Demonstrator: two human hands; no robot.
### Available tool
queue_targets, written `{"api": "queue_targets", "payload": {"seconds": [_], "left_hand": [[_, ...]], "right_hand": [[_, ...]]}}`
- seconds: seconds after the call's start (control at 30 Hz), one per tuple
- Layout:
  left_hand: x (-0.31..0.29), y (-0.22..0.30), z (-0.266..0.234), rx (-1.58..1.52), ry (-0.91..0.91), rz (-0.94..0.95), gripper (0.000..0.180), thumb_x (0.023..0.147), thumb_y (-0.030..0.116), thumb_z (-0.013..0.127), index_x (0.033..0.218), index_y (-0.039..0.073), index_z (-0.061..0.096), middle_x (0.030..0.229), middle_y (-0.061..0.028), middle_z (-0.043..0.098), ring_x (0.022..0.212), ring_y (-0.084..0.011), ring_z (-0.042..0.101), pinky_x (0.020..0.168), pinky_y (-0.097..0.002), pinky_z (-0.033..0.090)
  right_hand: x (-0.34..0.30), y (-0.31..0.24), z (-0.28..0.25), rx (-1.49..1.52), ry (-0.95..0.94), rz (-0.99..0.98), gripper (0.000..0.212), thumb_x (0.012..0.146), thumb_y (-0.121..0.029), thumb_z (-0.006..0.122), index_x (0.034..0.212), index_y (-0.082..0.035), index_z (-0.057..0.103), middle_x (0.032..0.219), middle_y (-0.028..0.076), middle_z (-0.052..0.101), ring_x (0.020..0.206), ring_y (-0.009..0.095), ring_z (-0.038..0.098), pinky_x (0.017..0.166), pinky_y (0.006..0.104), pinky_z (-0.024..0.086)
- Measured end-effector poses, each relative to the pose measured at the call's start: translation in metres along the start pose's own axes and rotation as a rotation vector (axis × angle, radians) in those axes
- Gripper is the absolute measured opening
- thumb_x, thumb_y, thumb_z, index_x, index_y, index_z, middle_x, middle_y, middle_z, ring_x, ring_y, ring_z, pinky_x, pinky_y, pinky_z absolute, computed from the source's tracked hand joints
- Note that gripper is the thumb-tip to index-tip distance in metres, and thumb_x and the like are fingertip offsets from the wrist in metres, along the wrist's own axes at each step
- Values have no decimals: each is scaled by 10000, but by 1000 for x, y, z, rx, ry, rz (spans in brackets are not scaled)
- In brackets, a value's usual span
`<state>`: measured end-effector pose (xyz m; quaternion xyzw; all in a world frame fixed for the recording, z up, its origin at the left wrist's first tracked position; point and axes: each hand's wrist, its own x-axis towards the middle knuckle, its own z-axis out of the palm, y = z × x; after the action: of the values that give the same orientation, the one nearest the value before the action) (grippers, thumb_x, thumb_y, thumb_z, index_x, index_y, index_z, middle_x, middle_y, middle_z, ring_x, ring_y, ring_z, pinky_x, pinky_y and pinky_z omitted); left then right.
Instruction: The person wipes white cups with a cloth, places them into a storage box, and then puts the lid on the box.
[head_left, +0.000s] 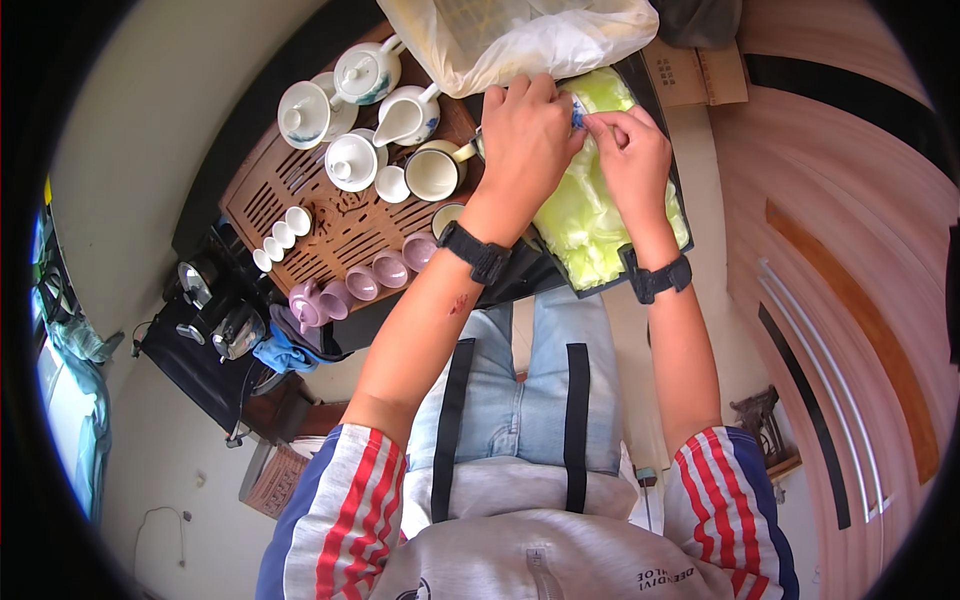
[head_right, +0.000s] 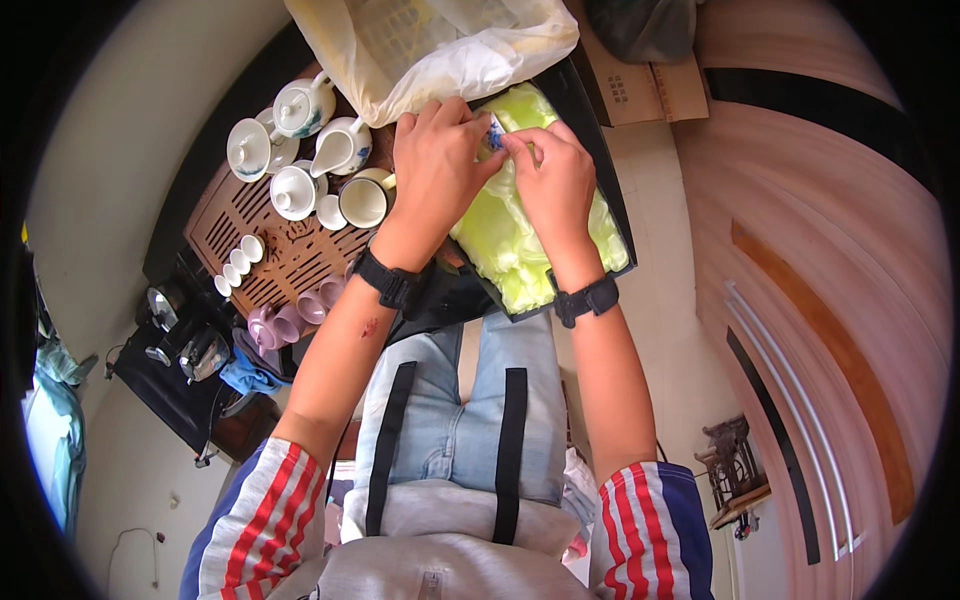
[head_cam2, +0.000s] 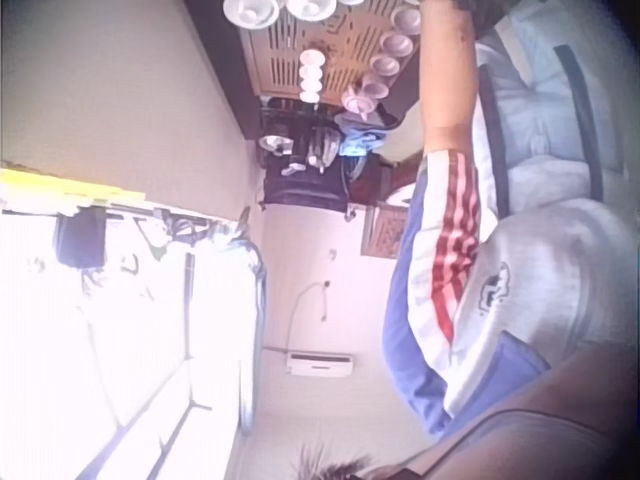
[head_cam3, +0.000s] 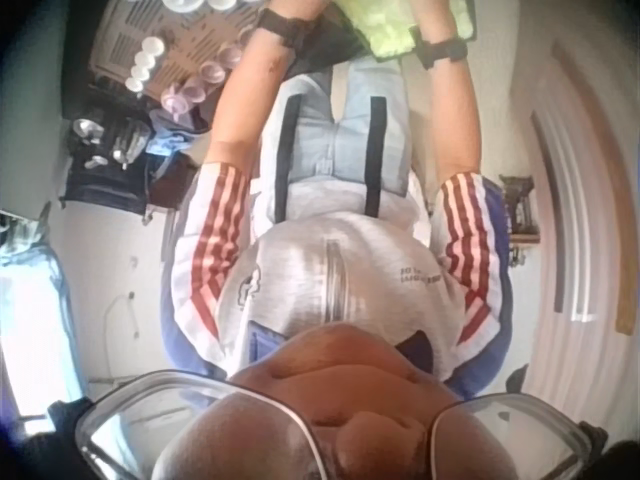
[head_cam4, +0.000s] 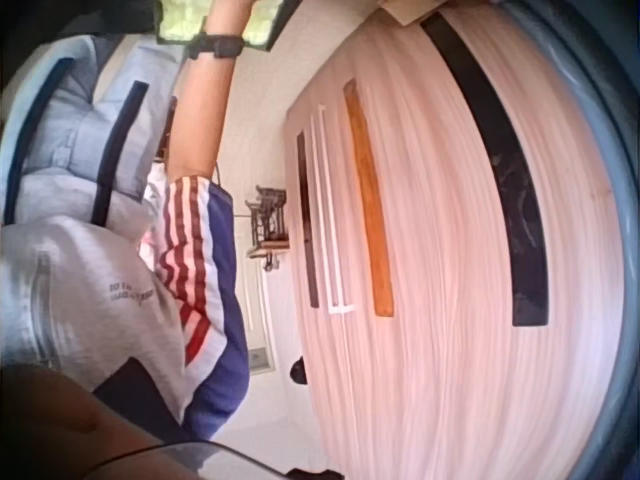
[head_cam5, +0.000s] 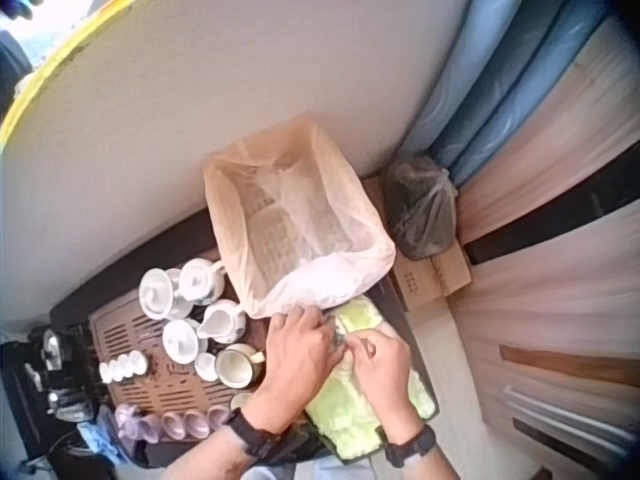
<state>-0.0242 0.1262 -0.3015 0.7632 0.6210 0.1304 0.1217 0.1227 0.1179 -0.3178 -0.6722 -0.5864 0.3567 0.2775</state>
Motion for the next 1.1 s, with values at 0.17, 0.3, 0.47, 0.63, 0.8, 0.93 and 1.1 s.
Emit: {"api": "queue_targets", "payload": {"seconds": [0.17,0.3,0.47,0.63,0.8,0.93,1.1], "left_hand": [[-4,-1,-1,12,26,40,315,730,281,833,986,107,774,867,-14,624,859,-210,607,764,-372,400],[-8,-4,2,-82,54,-1,309,724,248,840,987,106,764,840,-20,617,826,-214,607,745,-372,389],[-10,-7,3,-204,81,-43,273,728,215,836,962,99,757,816,-34,603,811,-234,602,730,-373,381],[-59,-31,-47,-328,89,-161,448,743,234,835,1149,104,700,920,-59,598,828,-265,591,744,-382,407],[-159,-80,-95,-198,3,-370,313,764,222,818,1036,103,720,855,-57,624,794,-271,602,716,-398,435],[-225,-129,-112,-46,-41,-546,246,782,207,800,979,82,721,804,-69,637,777,-284,619,701,-399,466],[-255,-188,-107,26,120,-586,515,774,179,803,1255,85,646,1122,-134,655,1021,-322,635,825,-402,505]], "right_hand": [[1,1,-1,-81,-37,11,118,883,-189,747,868,-74,767,753,109,624,647,325,609,597,399,471],[2,-4,-2,-74,-47,65,132,875,-196,755,868,-64,761,764,114,635,651,324,612,603,401,475],[3,5,0,-69,-76,60,147,869,-188,766,898,-44,759,745,109,620,608,265,570,587,362,454],[-11,-1,-2,120,36,51,169,898,-141,741,929,24,716,668,61,493,583,131,453,549,321,375],[-62,-60,9,-47,-161,-78,87,889,-109,741,863,-34,705,604,43,416,521,135,380,499,312,329],[-108,-118,60,145,-488,-321,53,868,-54,740,887,-26,699,650,28,526,523,100,449,510,262,377],[-136,-150,140,-51,-747,-627,87,869,-154,706,863,-71,681,788,90,664,686,292,666,602,397,518]]}}
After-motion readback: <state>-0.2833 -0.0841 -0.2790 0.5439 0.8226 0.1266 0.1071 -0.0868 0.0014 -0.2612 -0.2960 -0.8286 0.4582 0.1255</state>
